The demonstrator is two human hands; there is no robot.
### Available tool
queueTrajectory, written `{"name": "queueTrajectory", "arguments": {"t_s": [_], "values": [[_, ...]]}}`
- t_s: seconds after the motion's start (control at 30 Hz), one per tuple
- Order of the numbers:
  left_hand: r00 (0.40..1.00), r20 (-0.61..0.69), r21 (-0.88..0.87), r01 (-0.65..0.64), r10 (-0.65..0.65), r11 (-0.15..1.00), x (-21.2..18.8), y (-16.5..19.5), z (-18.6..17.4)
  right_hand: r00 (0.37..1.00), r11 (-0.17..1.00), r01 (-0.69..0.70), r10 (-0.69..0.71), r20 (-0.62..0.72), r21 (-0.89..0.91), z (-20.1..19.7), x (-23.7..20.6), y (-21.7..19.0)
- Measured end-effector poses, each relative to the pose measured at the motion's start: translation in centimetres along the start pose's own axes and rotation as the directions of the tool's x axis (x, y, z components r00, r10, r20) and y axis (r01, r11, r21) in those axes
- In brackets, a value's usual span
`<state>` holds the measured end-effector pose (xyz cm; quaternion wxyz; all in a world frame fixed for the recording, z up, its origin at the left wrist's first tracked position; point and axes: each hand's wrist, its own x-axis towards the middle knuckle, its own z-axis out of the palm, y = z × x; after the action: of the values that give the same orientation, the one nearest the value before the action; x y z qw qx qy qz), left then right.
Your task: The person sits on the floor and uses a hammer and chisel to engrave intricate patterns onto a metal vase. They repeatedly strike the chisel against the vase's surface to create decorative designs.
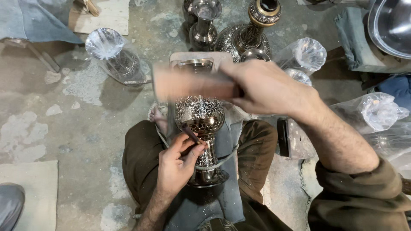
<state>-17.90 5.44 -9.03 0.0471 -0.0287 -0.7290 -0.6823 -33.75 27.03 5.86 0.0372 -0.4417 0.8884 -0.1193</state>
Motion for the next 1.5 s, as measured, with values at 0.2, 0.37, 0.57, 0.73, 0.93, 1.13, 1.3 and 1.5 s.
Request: {"name": "queueTrajectory", "arguments": {"t_s": [0.2,0.37,0.57,0.73,0.93,1.13,1.3,1.5], "values": [[0.999,0.021,0.025,-0.039,0.038,0.999,0.3,-0.1,0.0,0.999,1.0,0.0,-0.001,-0.032,-0.025,-0.2,-0.6,0.3],[0.998,0.052,0.083,-0.043,0.039,0.996,0.6,-0.2,-0.1,0.997,0.991,0.019,-0.009,-0.078,0.135,-0.1,-1.0,0.2],[0.995,0.079,0.072,-0.061,0.056,0.996,1.0,-0.3,-0.2,0.995,0.97,0.004,0.021,-0.098,0.243,0.1,-1.4,1.1],[0.995,0.098,0.04,0.007,-0.011,0.999,1.3,-0.2,-0.2,0.999,0.999,-0.014,0.012,-0.035,-0.051,0.6,-1.8,1.7],[0.992,0.116,0.053,0.033,-0.039,0.998,1.6,-0.2,-0.4,0.996,0.991,-0.091,0.093,0.018,-0.096,0.6,-1.9,2.2],[0.99,0.139,0.019,0.016,-0.019,1.0,1.8,-0.6,-0.5,0.983,0.986,-0.161,0.164,0.083,-0.044,0.5,-2.2,2.0],[0.989,0.15,0.029,-0.001,-0.003,1.0,1.9,-0.7,-0.7,0.986,0.96,-0.139,0.156,0.055,-0.244,1.2,-2.8,1.5],[0.999,0.029,0.032,-0.037,0.037,0.999,-0.2,0.1,0.7,0.988,0.95,-0.145,0.154,0.008,-0.277,2.5,-3.5,1.8]]}}
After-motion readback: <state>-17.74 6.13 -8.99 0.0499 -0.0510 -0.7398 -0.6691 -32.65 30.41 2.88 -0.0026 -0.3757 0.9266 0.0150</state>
